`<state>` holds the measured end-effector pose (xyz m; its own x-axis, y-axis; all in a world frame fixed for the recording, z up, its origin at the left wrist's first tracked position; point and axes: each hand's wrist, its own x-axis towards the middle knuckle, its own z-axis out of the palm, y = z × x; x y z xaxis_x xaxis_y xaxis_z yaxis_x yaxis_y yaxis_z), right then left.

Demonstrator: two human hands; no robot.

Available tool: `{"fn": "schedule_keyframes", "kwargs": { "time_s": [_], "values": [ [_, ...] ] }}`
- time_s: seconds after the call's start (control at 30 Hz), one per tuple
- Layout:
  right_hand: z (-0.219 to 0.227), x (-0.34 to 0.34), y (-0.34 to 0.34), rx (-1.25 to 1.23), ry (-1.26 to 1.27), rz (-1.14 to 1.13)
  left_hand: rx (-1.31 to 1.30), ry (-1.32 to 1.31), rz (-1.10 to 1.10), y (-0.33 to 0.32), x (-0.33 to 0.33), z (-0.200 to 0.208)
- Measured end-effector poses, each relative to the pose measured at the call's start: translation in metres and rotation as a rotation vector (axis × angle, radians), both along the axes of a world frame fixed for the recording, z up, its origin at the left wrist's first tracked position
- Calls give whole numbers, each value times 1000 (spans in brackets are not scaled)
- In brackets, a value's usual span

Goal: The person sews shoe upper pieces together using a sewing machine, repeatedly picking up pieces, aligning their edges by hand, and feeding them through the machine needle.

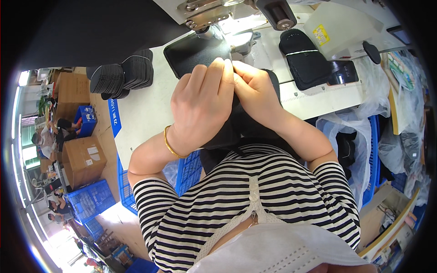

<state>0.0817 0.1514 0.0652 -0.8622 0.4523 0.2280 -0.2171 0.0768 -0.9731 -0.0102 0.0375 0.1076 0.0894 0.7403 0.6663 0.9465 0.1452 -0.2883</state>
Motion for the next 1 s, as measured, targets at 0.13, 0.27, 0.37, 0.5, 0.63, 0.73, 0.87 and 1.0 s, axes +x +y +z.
{"fn": "schedule_keyframes", "kwargs": {
  "time_s": [0.13,0.27,0.37,0.5,0.63,0.73,0.87,1.0],
  "values": [
    [-2,-7,6,21,46,-14,-25,-52,72,4,1,4],
    [-5,-14,3,-107,28,18,-21,-37,88,8,-9,6],
    [-4,-17,5,-81,33,4,-19,-58,82,11,-15,5],
    [-4,-18,7,-53,36,-7,-5,-68,76,13,-17,5],
    [-8,-19,7,1,51,-24,11,-98,52,13,-15,5],
    [-3,-17,7,-101,28,-33,-4,-187,70,11,-10,5],
    [-3,-9,15,36,-73,31,28,-213,66,4,-4,5],
    [-7,-15,11,95,67,-21,22,-308,154,7,0,8]
  ]
}}
